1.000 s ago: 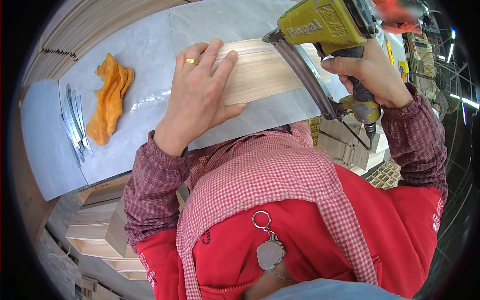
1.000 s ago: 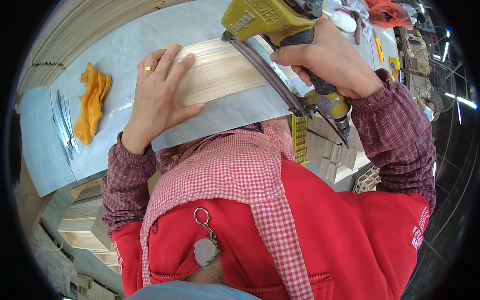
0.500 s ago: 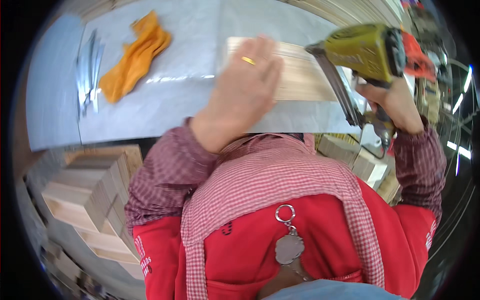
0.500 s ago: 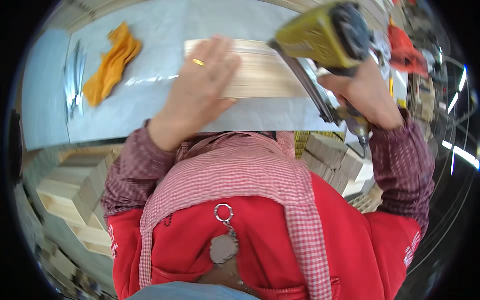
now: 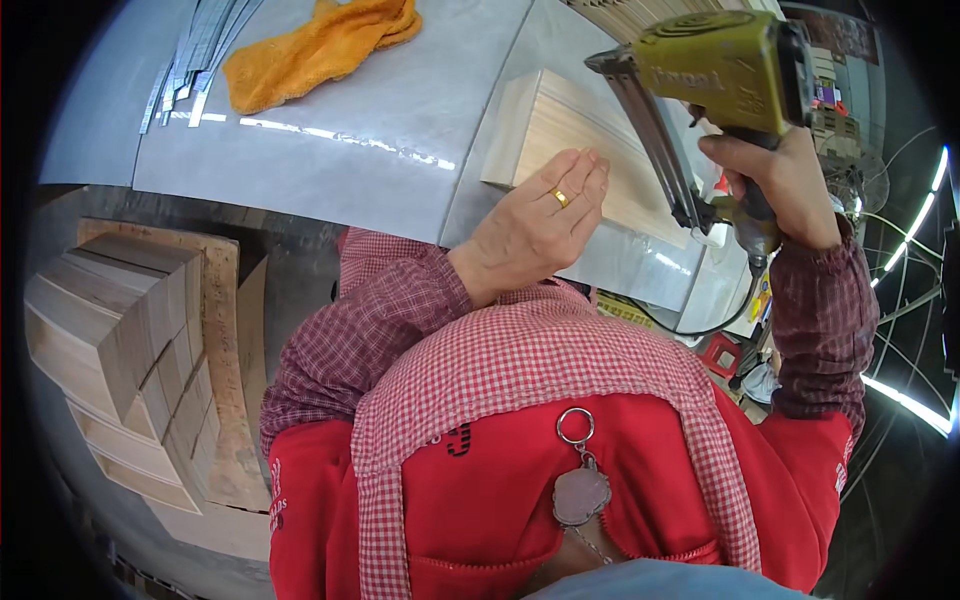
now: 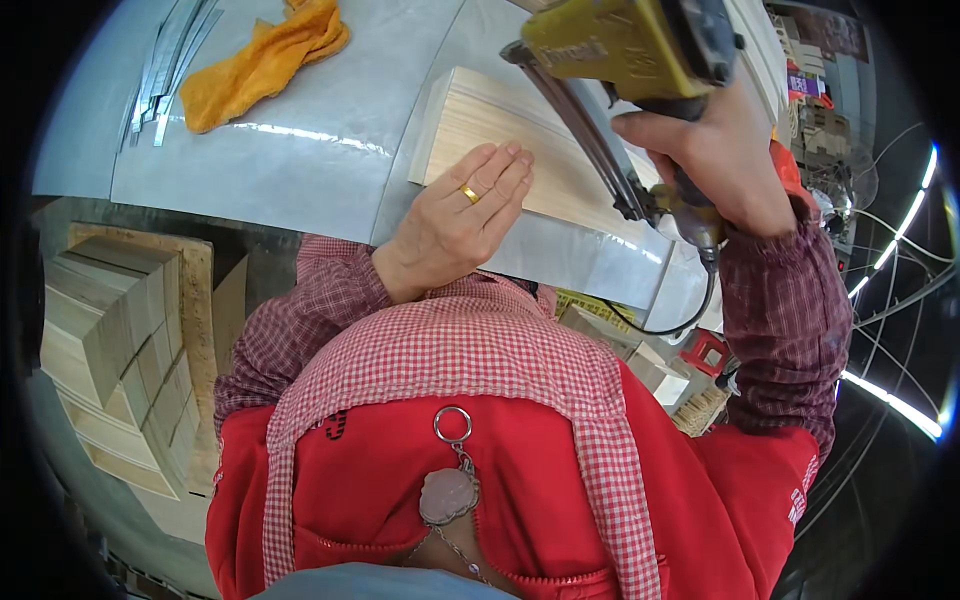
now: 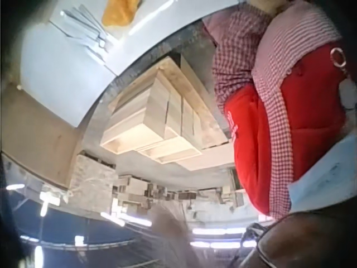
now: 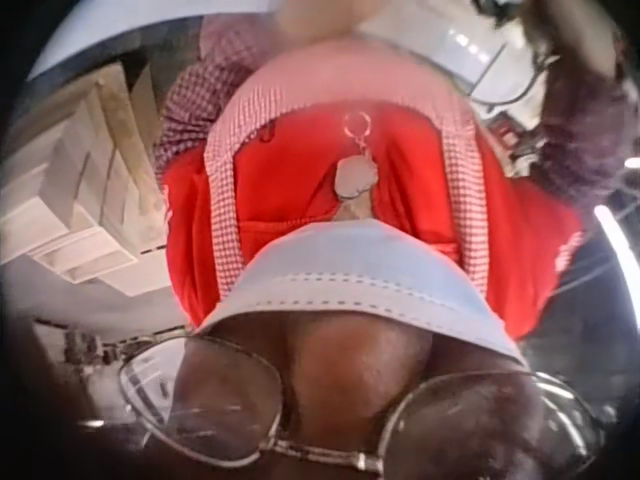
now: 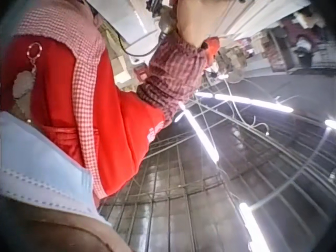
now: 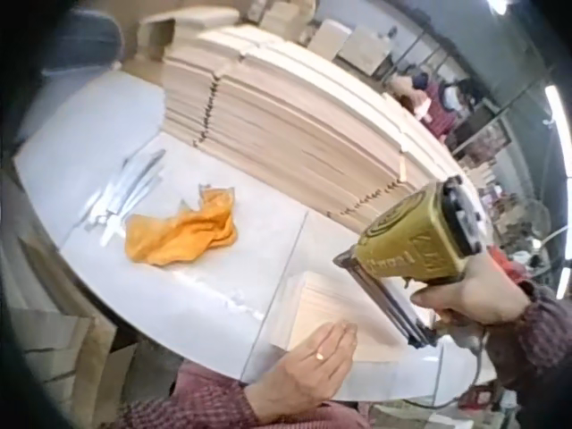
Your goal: Assembling wooden boxes by applying glue and using a pneumatic nail gun to join planks.
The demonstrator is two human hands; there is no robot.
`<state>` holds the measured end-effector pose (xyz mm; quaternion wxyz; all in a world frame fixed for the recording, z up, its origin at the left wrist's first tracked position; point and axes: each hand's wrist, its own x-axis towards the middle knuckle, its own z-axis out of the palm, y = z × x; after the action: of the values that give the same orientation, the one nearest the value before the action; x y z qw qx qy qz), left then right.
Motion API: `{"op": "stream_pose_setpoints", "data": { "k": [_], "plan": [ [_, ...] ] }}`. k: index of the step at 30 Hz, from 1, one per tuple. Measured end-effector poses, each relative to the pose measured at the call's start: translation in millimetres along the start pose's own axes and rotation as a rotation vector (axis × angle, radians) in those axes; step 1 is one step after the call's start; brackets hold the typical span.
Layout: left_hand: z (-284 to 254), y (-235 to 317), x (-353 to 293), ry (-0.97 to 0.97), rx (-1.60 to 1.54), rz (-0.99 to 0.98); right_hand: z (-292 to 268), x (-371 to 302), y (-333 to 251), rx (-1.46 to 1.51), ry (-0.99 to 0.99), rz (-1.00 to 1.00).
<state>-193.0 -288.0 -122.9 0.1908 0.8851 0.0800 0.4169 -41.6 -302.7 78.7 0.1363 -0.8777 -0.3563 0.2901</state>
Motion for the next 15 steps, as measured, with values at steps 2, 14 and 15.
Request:
{"op": "stream_pose_setpoints", "data": {
  "k": [2, 14, 15],
  "plan": [
    [-1, 2, 2, 0.005, -0.002, 0.006, 2, 0, -5, -0.028, -0.023, -0.009],
    [-1, -2, 3, 0.01, -0.019, -0.012, 8, -2, -21, -0.137, -0.075, 0.01],
    [-1, -2, 3, 0.012, -0.015, -0.012, 9, -2, -20, -0.145, -0.078, -0.018]
  ]
}}
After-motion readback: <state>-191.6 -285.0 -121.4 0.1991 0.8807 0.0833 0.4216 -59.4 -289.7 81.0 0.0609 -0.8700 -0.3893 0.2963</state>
